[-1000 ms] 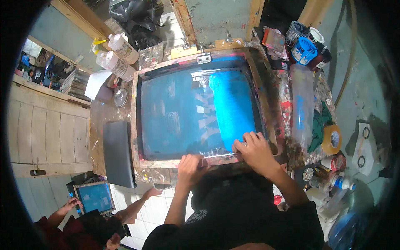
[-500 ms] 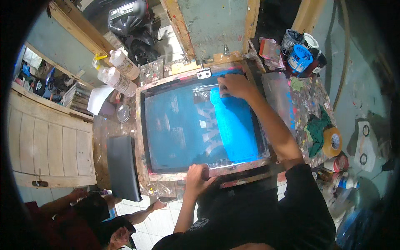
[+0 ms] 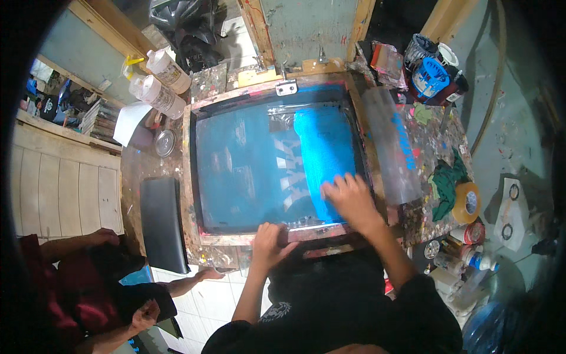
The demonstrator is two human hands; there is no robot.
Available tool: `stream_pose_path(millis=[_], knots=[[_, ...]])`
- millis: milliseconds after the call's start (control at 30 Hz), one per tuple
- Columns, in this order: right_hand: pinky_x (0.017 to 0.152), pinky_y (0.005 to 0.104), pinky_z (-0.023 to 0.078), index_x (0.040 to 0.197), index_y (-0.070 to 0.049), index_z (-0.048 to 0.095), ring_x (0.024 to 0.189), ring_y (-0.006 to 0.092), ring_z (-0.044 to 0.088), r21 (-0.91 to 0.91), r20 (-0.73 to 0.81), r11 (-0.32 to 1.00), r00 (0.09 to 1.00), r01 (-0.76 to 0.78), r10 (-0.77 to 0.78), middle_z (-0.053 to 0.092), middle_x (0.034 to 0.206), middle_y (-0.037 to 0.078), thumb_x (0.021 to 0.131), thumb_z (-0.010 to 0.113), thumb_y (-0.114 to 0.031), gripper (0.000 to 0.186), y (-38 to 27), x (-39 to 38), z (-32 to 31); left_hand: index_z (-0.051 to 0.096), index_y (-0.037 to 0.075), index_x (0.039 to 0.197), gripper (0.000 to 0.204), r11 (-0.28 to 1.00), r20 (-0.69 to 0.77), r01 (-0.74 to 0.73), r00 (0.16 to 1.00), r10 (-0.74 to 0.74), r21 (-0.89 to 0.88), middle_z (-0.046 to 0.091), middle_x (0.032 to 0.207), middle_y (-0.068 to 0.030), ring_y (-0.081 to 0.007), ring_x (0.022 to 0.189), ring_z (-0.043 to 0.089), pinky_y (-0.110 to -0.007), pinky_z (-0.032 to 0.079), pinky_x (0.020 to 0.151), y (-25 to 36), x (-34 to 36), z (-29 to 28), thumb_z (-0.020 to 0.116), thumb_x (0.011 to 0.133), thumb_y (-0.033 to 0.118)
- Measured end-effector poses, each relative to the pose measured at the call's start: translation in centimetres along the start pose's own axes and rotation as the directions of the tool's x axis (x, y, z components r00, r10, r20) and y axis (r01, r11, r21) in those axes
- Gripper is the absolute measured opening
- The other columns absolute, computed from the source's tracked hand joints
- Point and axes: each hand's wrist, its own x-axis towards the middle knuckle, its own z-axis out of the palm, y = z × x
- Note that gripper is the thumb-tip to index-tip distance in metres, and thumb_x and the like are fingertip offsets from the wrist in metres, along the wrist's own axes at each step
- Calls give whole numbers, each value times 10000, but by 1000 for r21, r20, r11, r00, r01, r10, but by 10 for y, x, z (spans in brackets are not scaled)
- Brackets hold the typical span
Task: The person performs screen printing on black fabric items by placing each item on a board, lowering a screen, and using a squeegee to apply blue ink. The person then hands the printed items to another person.
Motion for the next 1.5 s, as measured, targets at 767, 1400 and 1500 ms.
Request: stream_pose_path(millis=[767, 1400, 1500], knots=[[707, 429, 501, 1104, -132, 647, 834, 297, 622, -70, -373, 980, 906, 188, -201, 605, 922, 81, 497, 917, -365, 704, 3, 87, -222, 682, 68, 978, 372, 785, -348, -203, 812, 469, 585, 653, 873, -89, -279, 806, 624, -388, 452, 758, 127, 115, -142, 923, 711, 165], [781, 379, 552, 1033, 6, 702, 851, 301, 699, -113, -218, 989, 969, 91, -114, 721, 922, 190, 618, 916, -491, 682, 21, 208, -325, 694, -9, 1160, 276, 953, -523, 302, 812, -259, -4, 739, 934, -164, -231, 828, 697, -382, 522, 772, -53, 151, -39, 657, 1017, 224], [733, 378, 530, 981, 1, 687, 811, 265, 671, -271, -447, 953, 859, 138, -252, 702, 882, 150, 612, 933, -450, 633, 9, 202, -323, 683, -30, 1132, 277, 846, -761, 459, 437, -481, -271, 698, 795, -114, -99, 651, 588, -275, 478, 604, -96, 75, -114, 634, 1043, 228]])
